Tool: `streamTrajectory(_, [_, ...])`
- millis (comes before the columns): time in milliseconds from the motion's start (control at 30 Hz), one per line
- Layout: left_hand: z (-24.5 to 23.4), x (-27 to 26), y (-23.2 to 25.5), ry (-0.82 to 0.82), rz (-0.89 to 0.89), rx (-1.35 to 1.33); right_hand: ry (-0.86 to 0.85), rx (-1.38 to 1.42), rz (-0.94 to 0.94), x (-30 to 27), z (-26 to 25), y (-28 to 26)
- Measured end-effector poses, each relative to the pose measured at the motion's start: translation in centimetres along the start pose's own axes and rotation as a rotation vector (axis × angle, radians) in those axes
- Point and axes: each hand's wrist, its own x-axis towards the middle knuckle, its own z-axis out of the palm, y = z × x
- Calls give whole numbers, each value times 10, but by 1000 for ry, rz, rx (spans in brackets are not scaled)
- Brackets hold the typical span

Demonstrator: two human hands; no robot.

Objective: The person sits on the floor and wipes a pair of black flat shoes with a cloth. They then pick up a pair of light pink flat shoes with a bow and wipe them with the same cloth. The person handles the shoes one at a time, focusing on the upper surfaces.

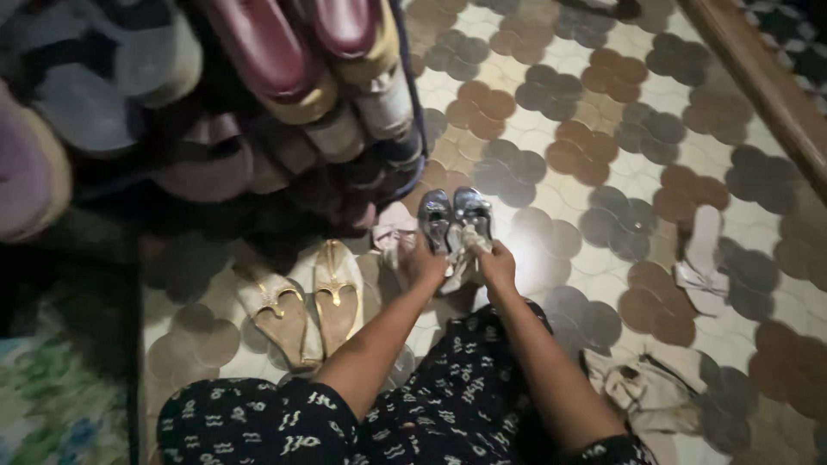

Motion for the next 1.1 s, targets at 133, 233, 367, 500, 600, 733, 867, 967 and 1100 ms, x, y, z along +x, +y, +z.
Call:
streamTrajectory(133, [7, -33, 72, -158, 593, 84, 254, -6, -148, 28, -38, 4])
streamTrajectory(233, [5, -56, 121, -300, 864, 231, 418, -36, -261, 43, -89, 15])
streamTrajectory(367, [26, -79, 168, -411, 1045, 360, 654, -215, -288, 61, -165, 16])
streamTrajectory(500, [70, -100, 196, -494, 1159, 364, 734, -391, -129, 69, -233, 14])
streamTrajectory(600, [107, -111, 213, -535, 1217, 394, 692, -510, 73, 78, -270, 19])
streamTrajectory(733, [143, -122, 233, -582, 1309, 392, 634, -595, 46, 106, -323, 43])
streamTrajectory(867, [164, -127, 254, -665, 1378, 418, 557, -721, 197, 129, -361, 61])
streamTrajectory(967, [172, -131, 262, -699, 1437, 390, 401, -832, 308, 132, -388, 54])
streamTrajectory(1100, [179, -132, 266, -706, 1445, 400, 257, -984, 391, 141, -396, 43])
